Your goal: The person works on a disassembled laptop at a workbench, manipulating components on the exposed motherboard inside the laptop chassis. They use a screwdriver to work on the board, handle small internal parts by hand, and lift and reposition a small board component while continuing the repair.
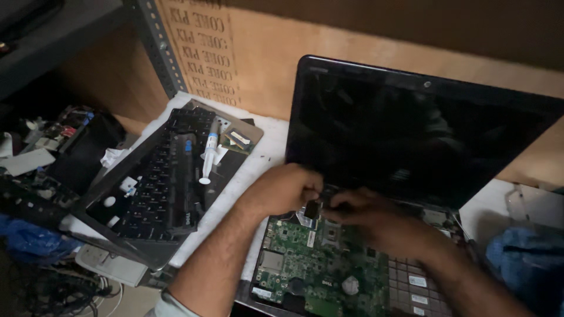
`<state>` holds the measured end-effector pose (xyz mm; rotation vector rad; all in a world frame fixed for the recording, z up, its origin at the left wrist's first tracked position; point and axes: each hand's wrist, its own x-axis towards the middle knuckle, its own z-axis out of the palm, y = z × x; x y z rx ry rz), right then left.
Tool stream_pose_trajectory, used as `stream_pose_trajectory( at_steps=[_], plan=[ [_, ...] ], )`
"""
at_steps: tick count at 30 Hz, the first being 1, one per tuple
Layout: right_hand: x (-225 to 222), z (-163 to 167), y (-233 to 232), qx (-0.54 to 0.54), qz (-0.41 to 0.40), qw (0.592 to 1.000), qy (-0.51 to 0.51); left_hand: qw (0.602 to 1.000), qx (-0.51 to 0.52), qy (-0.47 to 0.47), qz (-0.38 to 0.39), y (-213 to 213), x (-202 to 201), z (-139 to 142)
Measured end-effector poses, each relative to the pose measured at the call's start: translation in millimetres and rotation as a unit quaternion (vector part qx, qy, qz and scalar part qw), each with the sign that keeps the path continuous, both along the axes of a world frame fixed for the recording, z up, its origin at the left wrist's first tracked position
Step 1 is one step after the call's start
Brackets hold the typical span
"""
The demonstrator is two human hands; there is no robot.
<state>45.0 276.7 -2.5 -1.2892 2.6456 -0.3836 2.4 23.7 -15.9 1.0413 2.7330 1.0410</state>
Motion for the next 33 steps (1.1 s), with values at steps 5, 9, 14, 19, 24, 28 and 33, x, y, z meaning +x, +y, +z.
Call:
stream_pose_trajectory(
  at_steps=[5, 9, 14, 19, 24, 28, 33],
  plan=[
    [11, 25, -1, -0.055, -0.016, 0.998, -0.029, 0.997, 0.030, 0.051, -0.042, -2, -1, 0],
    [30, 71, 7, 0.095, -0.304, 0.941, -0.115, 0.998, 0.008, 0.049, -0.035, 0, -4, -4],
    [50, 108, 41, 0.152, -0.394, 0.905, -0.047, 0.998, 0.006, 0.051, -0.033, 2, -4, -6],
    [53, 73, 111, 0.099, -0.414, 0.905, -0.009, 0.996, 0.015, 0.074, -0.044, 3, -3, -8],
    [41, 25, 175, 0.239, -0.411, 0.878, -0.060, 0.995, 0.026, 0.083, -0.050, 3, -4, -9],
    [34, 2, 181, 0.352, -0.442, 0.816, -0.119, 0.994, 0.042, 0.065, -0.083, 0, -6, -9],
    [35, -4, 175, 0.415, -0.438, 0.794, -0.075, 0.995, 0.007, 0.045, -0.085, -1, -8, -10]
  ],
)
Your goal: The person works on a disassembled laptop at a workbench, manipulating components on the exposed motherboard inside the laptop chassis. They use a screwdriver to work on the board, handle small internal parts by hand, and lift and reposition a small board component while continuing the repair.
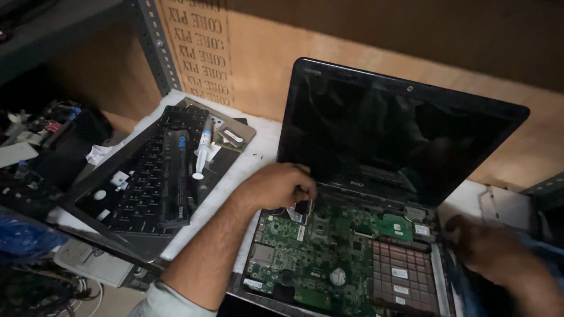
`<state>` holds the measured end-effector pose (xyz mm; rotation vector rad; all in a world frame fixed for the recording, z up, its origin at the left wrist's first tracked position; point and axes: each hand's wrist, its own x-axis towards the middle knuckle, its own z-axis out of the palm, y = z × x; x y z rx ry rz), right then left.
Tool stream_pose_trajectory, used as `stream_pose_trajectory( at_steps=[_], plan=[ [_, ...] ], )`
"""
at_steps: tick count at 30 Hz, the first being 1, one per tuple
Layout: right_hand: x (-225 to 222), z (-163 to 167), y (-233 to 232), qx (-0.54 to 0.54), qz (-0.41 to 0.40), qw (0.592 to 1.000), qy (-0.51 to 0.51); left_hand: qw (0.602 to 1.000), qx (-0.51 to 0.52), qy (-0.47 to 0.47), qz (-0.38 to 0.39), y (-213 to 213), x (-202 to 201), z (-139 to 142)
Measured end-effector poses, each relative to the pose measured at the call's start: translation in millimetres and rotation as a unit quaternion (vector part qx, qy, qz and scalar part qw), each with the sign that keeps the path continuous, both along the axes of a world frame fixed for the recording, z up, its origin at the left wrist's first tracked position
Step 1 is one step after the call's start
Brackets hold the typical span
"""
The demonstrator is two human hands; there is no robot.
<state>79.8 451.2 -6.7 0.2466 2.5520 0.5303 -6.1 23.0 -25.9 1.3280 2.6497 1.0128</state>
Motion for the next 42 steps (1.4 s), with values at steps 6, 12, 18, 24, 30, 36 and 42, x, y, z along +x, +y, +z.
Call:
stream_pose_trajectory(
  at_steps=[6, 12, 18, 24, 30, 36, 42],
  plan=[
    [1, -5, -1, -0.018, -0.082, 0.996, 0.000, 1.000, -0.009, 0.003, 0.008, 2, 1, 1],
    [3, -1, -4, -0.057, -0.154, 0.986, -0.035, 1.000, -0.008, -0.005, 0.006, 2, 2, 3],
    [4, 0, 4, -0.073, -0.119, 0.990, -0.037, 1.000, 0.006, 0.028, -0.011, 2, 1, 1],
    [14, 0, 16, -0.015, -0.066, 0.982, 0.179, 1.000, 0.004, 0.030, 0.000, 3, 3, 3],
    [17, 10, 23, 0.010, -0.166, 0.970, 0.178, 0.999, -0.003, 0.005, 0.033, 6, 4, 2],
    [48, 20, 61, -0.331, -0.067, 0.913, 0.227, 0.999, 0.000, 0.026, 0.024, 8, 4, 2],
    [64, -4, 85, -0.543, 0.152, 0.796, 0.220, 1.000, -0.003, 0.001, 0.024, 6, 5, 7]
  ],
)
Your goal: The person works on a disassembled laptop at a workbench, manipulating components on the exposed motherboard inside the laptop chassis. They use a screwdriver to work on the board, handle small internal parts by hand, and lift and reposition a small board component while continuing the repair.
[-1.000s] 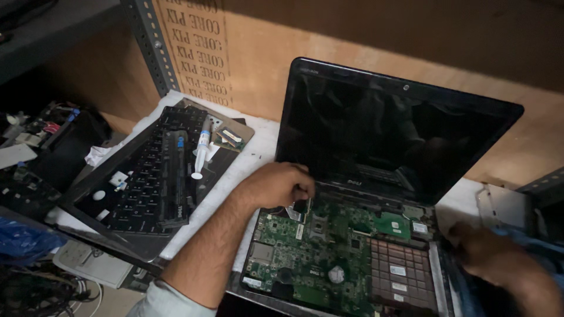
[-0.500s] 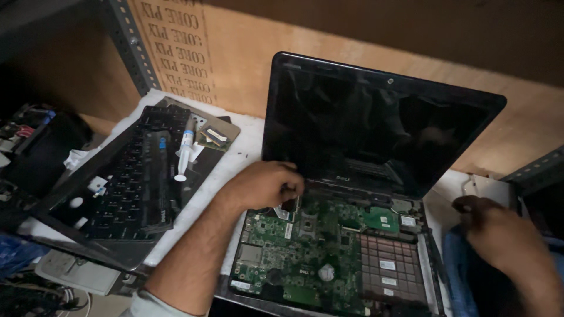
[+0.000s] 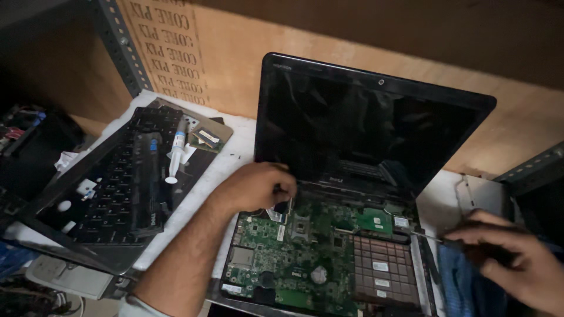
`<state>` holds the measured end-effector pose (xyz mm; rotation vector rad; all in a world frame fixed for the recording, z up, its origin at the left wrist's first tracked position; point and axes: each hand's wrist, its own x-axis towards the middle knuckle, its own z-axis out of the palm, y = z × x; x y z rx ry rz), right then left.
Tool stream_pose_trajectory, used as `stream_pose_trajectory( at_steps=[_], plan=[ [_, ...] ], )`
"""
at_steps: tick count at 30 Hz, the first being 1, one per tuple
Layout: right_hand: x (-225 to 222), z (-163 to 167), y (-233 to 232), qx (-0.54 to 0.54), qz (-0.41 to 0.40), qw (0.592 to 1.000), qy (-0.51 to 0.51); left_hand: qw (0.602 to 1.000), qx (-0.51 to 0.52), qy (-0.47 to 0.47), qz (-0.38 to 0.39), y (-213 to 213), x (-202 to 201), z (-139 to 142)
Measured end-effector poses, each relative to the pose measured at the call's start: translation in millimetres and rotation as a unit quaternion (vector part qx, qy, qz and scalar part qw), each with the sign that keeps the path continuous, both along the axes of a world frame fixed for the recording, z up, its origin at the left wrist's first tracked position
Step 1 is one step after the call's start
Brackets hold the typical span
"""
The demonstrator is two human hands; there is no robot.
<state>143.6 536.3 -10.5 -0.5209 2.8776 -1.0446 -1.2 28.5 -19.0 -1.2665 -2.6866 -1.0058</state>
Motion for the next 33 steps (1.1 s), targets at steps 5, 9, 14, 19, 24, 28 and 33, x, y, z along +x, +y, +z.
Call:
stream_pose_trajectory(
  at_steps=[5, 9, 14, 19, 24, 28, 33],
  plan=[
    [-2, 0, -3, -0.067, 0.018, 0.994, -0.088, 1.000, 0.021, -0.005, -0.006, 0, 1, 0],
    [-2, 14, -29, -0.041, 0.055, 0.998, 0.003, 0.999, -0.012, -0.035, 0.012, 0, -2, -2],
    [2, 21, -95, -0.092, -0.190, 0.972, 0.107, 0.999, 0.023, -0.009, -0.022, -5, -6, -6],
    [-7, 36, -160, -0.218, -0.153, 0.950, 0.160, 0.999, 0.025, -0.020, -0.020, -9, -9, -9],
    [-30, 48, -213, -0.185, -0.012, 0.965, 0.188, 0.999, 0.040, 0.008, -0.034, -10, -9, -11],
    [-64, 42, -247, -0.127, 0.048, 0.979, 0.154, 1.000, 0.016, -0.002, -0.019, -12, -9, -11],
    [-79, 26, -264, -0.122, 0.064, 0.977, 0.164, 0.999, 0.037, 0.001, -0.022, -13, -12, -13]
  ],
)
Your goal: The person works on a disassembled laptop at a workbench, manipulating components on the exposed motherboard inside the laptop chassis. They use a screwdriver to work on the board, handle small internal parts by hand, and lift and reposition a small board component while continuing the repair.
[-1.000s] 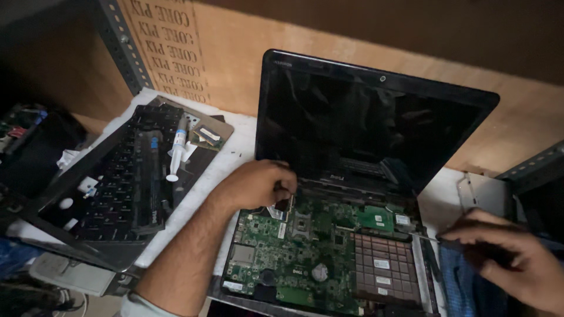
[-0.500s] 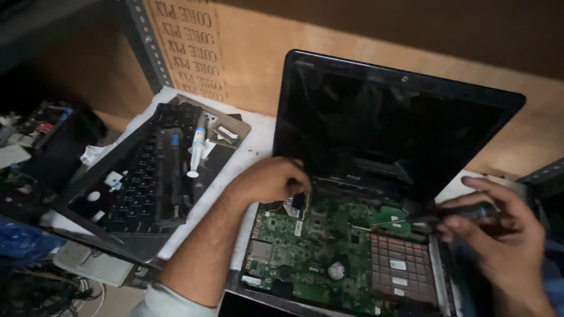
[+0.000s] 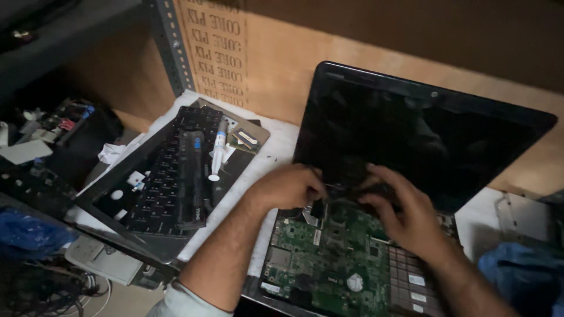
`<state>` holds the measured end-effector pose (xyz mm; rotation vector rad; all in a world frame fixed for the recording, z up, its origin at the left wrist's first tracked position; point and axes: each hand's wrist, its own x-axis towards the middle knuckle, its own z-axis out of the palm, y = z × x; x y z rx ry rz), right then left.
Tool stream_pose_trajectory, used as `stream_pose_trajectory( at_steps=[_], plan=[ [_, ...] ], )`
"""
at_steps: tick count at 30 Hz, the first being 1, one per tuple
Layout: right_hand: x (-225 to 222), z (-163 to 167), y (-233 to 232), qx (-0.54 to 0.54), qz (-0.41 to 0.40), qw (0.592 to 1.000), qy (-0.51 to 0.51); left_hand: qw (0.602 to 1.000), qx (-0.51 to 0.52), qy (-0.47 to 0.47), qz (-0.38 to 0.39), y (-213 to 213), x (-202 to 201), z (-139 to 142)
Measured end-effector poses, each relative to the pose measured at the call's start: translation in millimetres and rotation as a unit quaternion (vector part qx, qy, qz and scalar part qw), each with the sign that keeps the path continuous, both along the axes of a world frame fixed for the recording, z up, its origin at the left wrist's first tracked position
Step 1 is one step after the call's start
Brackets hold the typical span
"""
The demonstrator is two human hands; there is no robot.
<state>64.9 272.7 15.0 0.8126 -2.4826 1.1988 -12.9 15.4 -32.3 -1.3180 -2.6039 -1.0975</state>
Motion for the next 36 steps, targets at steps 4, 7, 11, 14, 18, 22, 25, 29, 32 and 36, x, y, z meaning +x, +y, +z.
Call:
stream_pose_trajectory(
  at_steps=[4, 7, 11, 14, 18, 22, 25, 29, 32, 36],
  plan=[
    [1, -12, 3, 0.011, 0.000, 0.998, 0.059, 1.000, -0.008, -0.015, 0.004, 2, -3, -5],
    [0, -20, 5, 0.020, -0.001, 0.998, 0.057, 1.000, -0.008, -0.006, 0.000, 2, -4, -6],
    [-2, -24, 6, 0.053, 0.009, 0.994, 0.098, 1.000, -0.006, -0.006, -0.001, 2, -1, -1],
    [-2, -22, 7, 0.050, -0.004, 0.998, 0.037, 0.999, -0.024, -0.020, 0.012, 2, 2, 3],
    [-1, -17, 5, 0.041, 0.005, 0.999, 0.033, 1.000, -0.011, -0.015, 0.003, 2, 2, 4],
    [3, -9, -4, 0.048, -0.022, 0.998, 0.030, 1.000, -0.002, -0.012, 0.000, 1, 1, 3],
    [4, 1, -12, 0.065, -0.051, 0.996, 0.023, 1.000, -0.005, -0.016, -0.001, 1, 2, 3],
    [3, 15, -26, 0.137, -0.071, 0.984, 0.088, 1.000, -0.020, -0.016, 0.000, 2, 3, 7],
    [3, 22, -33, 0.186, -0.110, 0.976, 0.011, 1.000, -0.012, -0.015, -0.006, 1, 3, 10],
    [-9, 27, -29, 0.111, 0.002, 0.994, 0.009, 0.999, -0.033, -0.036, 0.013, 1, 4, 10]
  ],
)
